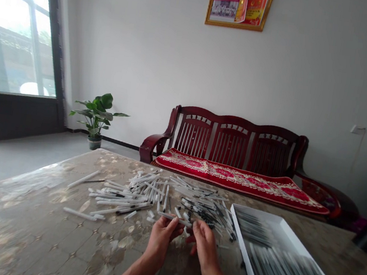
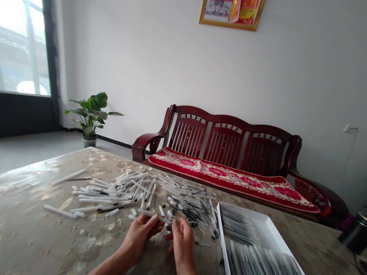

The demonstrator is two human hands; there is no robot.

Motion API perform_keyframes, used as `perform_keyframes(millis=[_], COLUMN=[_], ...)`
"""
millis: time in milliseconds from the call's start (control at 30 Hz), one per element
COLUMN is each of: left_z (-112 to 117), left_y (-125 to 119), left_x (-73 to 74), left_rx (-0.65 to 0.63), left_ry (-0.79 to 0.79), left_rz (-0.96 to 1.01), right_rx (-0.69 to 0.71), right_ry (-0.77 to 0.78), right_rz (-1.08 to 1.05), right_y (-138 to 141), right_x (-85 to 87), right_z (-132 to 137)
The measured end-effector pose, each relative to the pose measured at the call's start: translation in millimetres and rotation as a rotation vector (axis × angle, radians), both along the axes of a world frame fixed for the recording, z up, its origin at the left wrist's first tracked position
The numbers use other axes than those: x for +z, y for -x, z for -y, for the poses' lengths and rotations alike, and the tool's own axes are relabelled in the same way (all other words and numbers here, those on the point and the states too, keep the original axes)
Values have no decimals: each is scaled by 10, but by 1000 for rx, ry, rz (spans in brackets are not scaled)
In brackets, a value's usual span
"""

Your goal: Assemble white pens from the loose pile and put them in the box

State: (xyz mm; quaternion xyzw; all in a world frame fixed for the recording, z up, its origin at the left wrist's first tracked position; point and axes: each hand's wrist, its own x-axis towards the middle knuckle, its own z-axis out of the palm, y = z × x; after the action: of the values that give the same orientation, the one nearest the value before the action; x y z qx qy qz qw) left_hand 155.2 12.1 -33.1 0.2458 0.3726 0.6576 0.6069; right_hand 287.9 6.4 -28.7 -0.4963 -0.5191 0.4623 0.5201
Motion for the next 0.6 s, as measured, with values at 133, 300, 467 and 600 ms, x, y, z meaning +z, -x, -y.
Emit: perform_keyframes(millis=[133, 300, 467, 600], left_z=[6, -28, -23, -15], left_y=[0, 41, 28, 11], left_x=[9, 9, -4, 10], left_rx=[3, 57, 36, 32], left_ry=[-3, 38, 17, 22], left_rz=[-30, -15, -10, -32], right_rx=[21, -62, -20, -40], right_ry=[34, -8, -4, -17], right_rz=[43, -36, -108, 5], right_y=[-12, -11, -1, -8], right_x=[-23, 26, -2, -79], right_z=[-31, -38, -12, -55])
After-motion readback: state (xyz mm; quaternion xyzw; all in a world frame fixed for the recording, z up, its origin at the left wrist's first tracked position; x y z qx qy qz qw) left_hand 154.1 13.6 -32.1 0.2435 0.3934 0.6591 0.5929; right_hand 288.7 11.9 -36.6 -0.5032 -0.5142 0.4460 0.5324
